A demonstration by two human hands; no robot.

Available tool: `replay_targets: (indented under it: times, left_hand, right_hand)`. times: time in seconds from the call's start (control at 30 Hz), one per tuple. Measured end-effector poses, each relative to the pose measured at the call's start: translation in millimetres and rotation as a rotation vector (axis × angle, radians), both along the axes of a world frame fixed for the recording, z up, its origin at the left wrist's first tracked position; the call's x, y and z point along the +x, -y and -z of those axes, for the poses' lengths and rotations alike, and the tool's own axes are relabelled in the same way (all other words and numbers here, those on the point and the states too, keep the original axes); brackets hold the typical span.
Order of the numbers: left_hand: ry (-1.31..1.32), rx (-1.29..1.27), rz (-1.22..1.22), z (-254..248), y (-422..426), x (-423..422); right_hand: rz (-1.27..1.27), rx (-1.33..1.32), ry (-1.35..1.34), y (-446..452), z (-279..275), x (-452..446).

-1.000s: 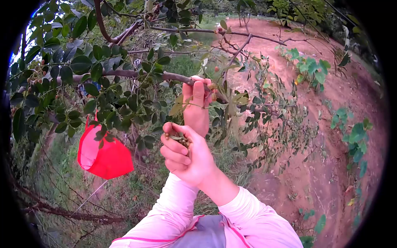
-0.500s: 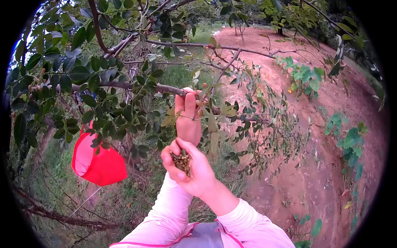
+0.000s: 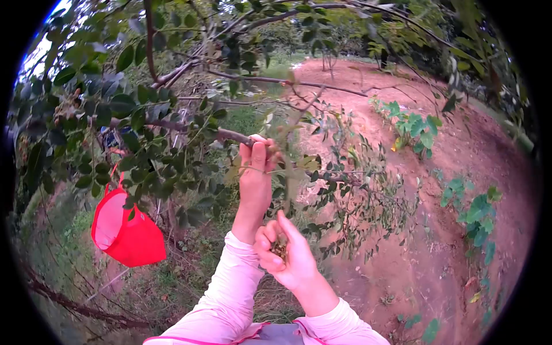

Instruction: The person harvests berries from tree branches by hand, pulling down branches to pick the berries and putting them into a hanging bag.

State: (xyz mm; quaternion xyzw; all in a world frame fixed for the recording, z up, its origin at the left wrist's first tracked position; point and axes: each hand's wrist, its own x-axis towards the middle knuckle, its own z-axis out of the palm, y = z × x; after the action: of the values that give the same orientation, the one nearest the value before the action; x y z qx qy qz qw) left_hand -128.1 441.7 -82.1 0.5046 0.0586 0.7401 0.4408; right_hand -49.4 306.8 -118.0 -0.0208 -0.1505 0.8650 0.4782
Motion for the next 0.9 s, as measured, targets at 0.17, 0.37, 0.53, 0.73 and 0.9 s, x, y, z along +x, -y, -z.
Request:
replay_targets:
  times: [0.17, 0.37, 0.53, 0.73, 0.9]
  left_hand:
    - [0.012, 0.144, 0.006, -6, -15, -1]
    - [0.046, 0.206, 0.141, 0, -20, 11]
    - [-0.023, 0.095, 0.19, 25, -8, -10]
    - [-0.164, 0.013, 0.084, 43, 6, -24]
    - [-0.099, 0.036, 0.178, 47, 9, -21]
  right_hand:
    - [-0.205, 0.035, 0.056, 11, 3, -5]
    - [-0.843, 0.09, 0.389, 17, -36, -100]
    - [-0.821, -0.128, 0.679, -5, -9, -270]
    - [-0.395, 0.264, 0.536, -74, -29, -465]
    - [-0.271, 0.306, 0.581, -67, -38, -441]
